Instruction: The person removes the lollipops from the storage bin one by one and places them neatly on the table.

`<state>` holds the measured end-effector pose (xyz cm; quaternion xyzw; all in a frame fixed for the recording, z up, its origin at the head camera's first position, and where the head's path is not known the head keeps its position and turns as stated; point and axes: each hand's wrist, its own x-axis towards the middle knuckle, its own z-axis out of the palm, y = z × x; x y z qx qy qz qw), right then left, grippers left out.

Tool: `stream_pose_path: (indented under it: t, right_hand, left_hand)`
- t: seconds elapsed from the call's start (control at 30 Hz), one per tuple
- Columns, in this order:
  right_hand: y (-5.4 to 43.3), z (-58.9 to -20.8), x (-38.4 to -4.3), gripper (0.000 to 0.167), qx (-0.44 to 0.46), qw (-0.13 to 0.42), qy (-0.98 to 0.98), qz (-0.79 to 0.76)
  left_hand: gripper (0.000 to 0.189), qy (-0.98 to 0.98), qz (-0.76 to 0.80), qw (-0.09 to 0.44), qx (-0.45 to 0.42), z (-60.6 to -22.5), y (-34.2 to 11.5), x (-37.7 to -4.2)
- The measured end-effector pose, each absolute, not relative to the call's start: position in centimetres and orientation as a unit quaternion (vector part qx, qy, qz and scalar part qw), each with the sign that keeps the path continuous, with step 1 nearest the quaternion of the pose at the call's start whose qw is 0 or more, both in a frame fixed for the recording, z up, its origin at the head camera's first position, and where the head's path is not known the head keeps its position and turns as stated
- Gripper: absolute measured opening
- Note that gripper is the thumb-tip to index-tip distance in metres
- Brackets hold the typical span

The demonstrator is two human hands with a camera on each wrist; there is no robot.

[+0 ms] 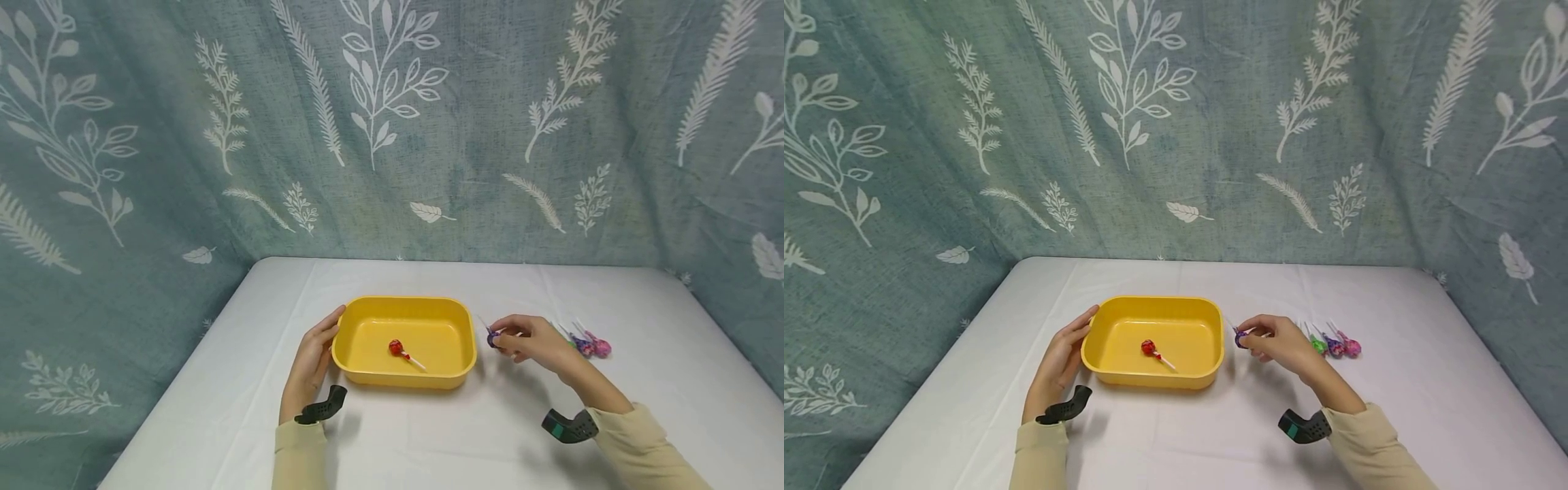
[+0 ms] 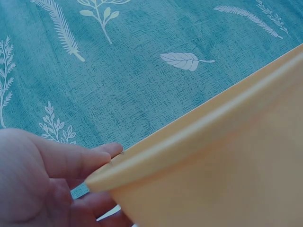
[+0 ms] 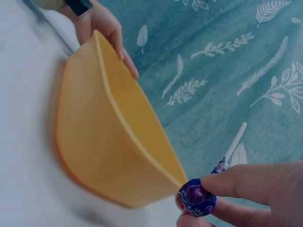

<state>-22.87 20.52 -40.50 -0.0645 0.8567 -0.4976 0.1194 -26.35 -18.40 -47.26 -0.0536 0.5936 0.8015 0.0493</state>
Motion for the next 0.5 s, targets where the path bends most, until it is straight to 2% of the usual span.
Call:
stream_pose_path:
  t: [0.33,0.5]
  right_hand:
    - [24.3,-41.8,-21.7,0.046,-0.020,0.075,0.864,-0.498]
    - [26.2,-42.9,-21.1,0.047,-0.008,0.069,0.868,-0.491]
  left_hand:
    - [0.037,0.608,0.792,0.043,-0.045,-47.4,-18.5,-25.9]
    - [0.037,0.606,0.793,0.042,-0.046,-47.5,-18.5,-25.8]
